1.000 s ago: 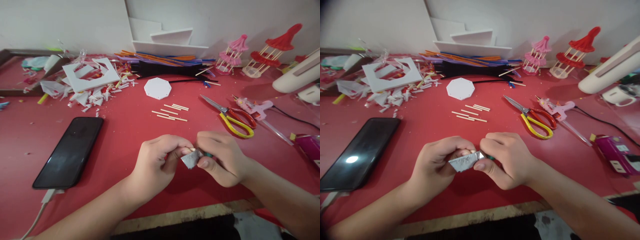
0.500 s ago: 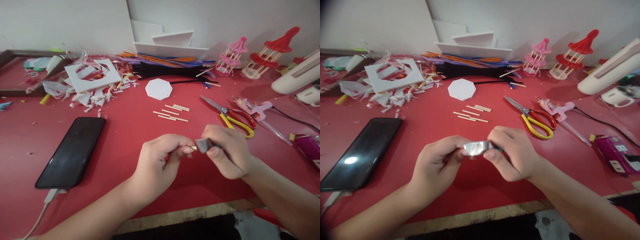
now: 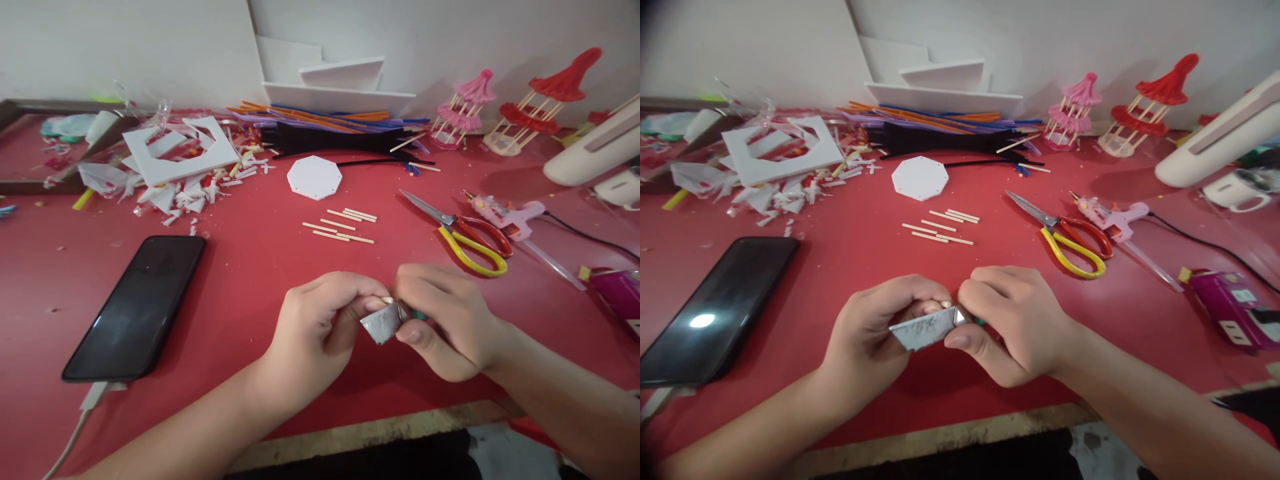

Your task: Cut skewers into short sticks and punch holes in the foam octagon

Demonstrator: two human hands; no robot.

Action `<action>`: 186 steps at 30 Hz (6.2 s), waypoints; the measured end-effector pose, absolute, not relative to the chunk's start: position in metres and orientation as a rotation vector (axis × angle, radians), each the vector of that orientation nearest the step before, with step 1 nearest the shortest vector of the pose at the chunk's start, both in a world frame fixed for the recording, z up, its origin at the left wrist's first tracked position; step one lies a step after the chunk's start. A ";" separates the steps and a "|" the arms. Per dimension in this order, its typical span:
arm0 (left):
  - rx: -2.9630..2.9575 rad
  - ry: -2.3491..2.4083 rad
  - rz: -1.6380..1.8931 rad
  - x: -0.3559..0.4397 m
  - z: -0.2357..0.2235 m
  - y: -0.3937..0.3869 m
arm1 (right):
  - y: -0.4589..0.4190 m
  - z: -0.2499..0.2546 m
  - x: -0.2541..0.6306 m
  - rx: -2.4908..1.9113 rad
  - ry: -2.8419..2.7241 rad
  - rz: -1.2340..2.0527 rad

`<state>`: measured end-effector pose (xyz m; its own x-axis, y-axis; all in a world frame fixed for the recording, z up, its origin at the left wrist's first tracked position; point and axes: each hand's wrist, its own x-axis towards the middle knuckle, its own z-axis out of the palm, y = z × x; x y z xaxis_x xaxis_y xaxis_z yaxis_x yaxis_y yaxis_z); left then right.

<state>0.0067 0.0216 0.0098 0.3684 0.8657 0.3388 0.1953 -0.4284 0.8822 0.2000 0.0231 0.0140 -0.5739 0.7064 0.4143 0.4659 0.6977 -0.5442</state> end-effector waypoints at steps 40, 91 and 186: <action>1.844 0.862 1.113 0.007 0.012 0.017 | 0.035 0.010 0.220 -1.145 -1.912 0.441; 0.638 0.908 1.029 0.009 0.006 0.036 | 0.064 -0.007 0.226 -1.677 -1.956 -0.158; 0.713 0.807 0.870 0.011 0.016 0.030 | 0.035 -0.002 0.209 -0.777 -1.901 1.085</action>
